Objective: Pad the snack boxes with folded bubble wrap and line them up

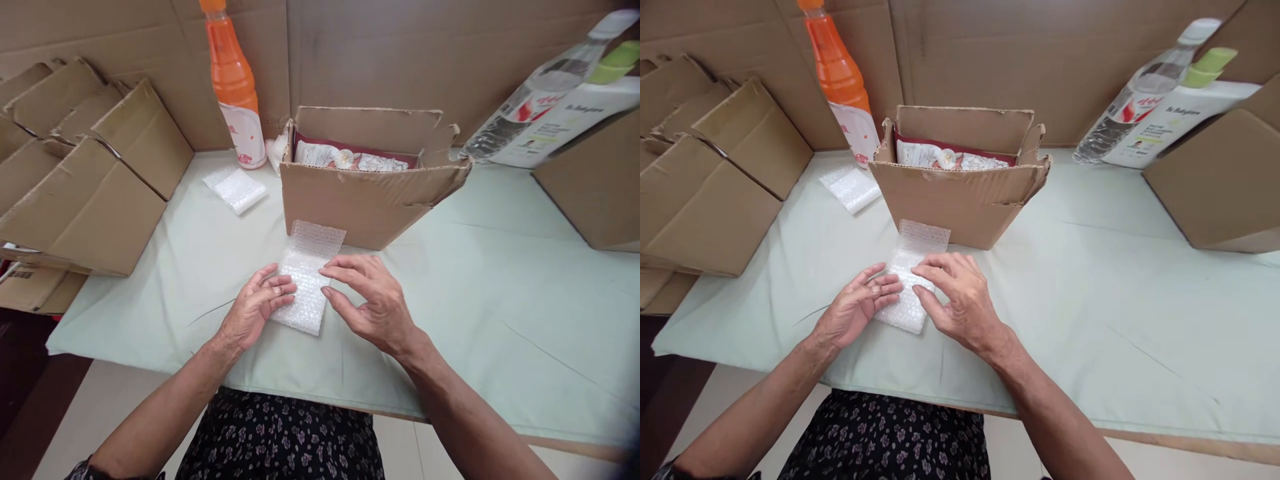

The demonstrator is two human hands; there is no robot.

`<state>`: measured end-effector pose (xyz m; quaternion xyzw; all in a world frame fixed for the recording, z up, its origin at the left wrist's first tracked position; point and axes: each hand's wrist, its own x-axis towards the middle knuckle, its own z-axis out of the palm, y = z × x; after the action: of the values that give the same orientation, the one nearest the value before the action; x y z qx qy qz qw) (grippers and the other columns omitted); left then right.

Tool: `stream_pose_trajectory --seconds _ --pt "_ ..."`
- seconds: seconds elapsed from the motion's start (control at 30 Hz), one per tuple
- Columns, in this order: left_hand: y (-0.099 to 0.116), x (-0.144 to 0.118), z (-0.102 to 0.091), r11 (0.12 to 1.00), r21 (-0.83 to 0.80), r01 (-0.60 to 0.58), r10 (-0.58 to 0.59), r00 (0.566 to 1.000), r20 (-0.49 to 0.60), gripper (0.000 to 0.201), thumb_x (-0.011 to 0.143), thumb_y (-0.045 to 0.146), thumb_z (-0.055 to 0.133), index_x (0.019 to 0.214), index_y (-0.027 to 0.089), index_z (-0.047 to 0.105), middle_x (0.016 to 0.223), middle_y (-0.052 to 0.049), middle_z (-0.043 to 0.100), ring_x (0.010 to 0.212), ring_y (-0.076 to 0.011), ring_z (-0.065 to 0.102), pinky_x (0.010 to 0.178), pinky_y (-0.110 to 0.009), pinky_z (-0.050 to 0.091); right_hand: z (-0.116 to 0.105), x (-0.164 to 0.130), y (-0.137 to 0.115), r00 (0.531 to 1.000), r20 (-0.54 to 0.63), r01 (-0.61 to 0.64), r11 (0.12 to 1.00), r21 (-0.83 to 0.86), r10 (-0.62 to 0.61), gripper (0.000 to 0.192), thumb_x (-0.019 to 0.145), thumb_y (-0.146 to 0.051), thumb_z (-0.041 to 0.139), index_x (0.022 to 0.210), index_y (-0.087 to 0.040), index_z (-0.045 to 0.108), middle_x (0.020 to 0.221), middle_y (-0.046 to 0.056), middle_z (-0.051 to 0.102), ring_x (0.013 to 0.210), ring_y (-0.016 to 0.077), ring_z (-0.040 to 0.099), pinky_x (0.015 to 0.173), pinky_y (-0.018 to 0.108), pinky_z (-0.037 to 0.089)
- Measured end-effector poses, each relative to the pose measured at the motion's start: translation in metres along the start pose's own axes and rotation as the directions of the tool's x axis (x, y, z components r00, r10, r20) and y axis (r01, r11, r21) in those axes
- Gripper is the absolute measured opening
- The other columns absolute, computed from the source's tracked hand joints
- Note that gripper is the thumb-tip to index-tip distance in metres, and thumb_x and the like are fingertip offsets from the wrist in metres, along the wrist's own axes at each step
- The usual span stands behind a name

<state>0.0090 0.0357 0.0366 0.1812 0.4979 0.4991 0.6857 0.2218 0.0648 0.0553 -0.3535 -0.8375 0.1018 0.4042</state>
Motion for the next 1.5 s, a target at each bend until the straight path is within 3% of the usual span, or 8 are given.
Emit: stream_pose_trajectory --seconds 0.07,0.2,0.43,0.57,0.87,1.0,1.27,1.5 --pt "0.000 0.000 -0.002 1.000 0.014 -0.002 0.002 1.000 0.015 0.058 0.069 0.018 0.079 0.122 0.017 0.054 0.112 -0.010 0.069 0.102 -0.0244 0.070 0.091 -0.038 0.053 -0.001 -0.002 -0.003 0.976 0.218 0.009 1.000 0.015 -0.012 0.022 0.093 -0.028 0.064 0.113 -0.020 0.069 0.108 0.009 0.073 0.097 0.0223 0.067 0.086 0.039 0.049" --pt "-0.002 -0.010 -0.013 0.969 0.206 -0.139 0.125 0.989 0.081 0.048 0.078 0.025 0.073 0.124 0.020 0.059 0.122 -0.011 0.066 0.111 -0.0267 0.066 0.093 -0.041 0.053 0.010 -0.014 -0.012 0.797 0.604 0.044 0.997 -0.060 0.001 0.030 0.086 -0.028 0.072 0.114 -0.019 0.069 0.122 0.013 0.069 0.106 0.0283 0.063 0.089 0.044 0.049" --pt "-0.011 -0.028 -0.045 0.259 0.708 -0.657 0.429 0.735 0.525 0.047 0.081 0.008 0.063 0.125 0.025 0.069 0.131 -0.010 0.066 0.133 -0.0305 0.052 0.114 -0.052 0.039 0.025 -0.028 -0.014 0.868 0.495 0.001 0.997 -0.075 0.036 0.023 0.092 -0.012 0.055 0.105 -0.020 0.072 0.115 0.011 0.074 0.102 0.0250 0.068 0.086 0.042 0.052" --pt "-0.018 -0.024 -0.052 0.098 0.695 -0.712 0.401 0.667 0.628 0.048 0.081 0.002 0.057 0.121 0.025 0.071 0.121 -0.010 0.071 0.128 -0.0305 0.057 0.108 -0.052 0.043 0.021 -0.030 -0.014 0.879 0.473 -0.084 0.996 0.033 0.058 0.026 0.095 -0.015 0.051 0.109 -0.020 0.073 0.108 0.009 0.076 0.099 0.0233 0.070 0.086 0.042 0.052" --pt "-0.019 -0.028 -0.048 0.246 0.674 -0.697 0.385 0.708 0.592 0.029 0.087 0.015 0.064 0.114 0.022 0.073 0.108 -0.010 0.075 0.108 -0.0264 0.066 0.095 -0.044 0.049 0.007 -0.052 -0.024 0.877 0.451 -0.223 0.972 0.080 0.164 0.046 0.090 -0.035 0.069 0.132 -0.021 0.059 0.125 0.011 0.071 0.109 0.0260 0.068 0.092 0.046 0.055" --pt "-0.019 -0.027 -0.047 0.306 0.685 -0.661 0.402 0.742 0.536 0.021 0.088 0.020 0.065 0.107 0.022 0.075 0.106 -0.010 0.075 0.105 -0.0262 0.066 0.094 -0.043 0.050 0.020 -0.057 -0.023 0.917 0.345 -0.238 0.969 0.069 0.201 0.018 0.097 -0.024 0.056 0.109 -0.023 0.069 0.112 0.008 0.074 0.102 0.0226 0.070 0.087 0.041 0.057" --pt "-0.016 -0.028 -0.045 0.384 0.687 -0.617 0.381 0.783 0.491 0.014 0.088 0.021 0.064 0.095 0.023 0.076 0.102 -0.009 0.075 0.105 -0.0265 0.066 0.094 -0.043 0.048 0.022 -0.053 -0.021 0.911 0.355 -0.269 0.956 0.120 0.211 0.014 0.096 -0.026 0.057 0.090 -0.022 0.069 0.110 0.007 0.074 0.099 0.0222 0.070 0.088 0.041 0.057" --pt "-0.015 -0.026 -0.041 0.406 0.686 -0.603 0.383 0.794 0.472 0.017 0.093 0.026 0.059 0.093 0.023 0.076 0.095 -0.007 0.076 0.096 -0.0239 0.065 0.089 -0.039 0.047 0.022 -0.055 -0.020 0.886 0.341 -0.378 0.915 0.142 0.313 0.015 0.096 -0.030 0.057 0.105 -0.024 0.067 0.099 0.005 0.076 0.089 0.0205 0.071 0.080 0.036 0.057"
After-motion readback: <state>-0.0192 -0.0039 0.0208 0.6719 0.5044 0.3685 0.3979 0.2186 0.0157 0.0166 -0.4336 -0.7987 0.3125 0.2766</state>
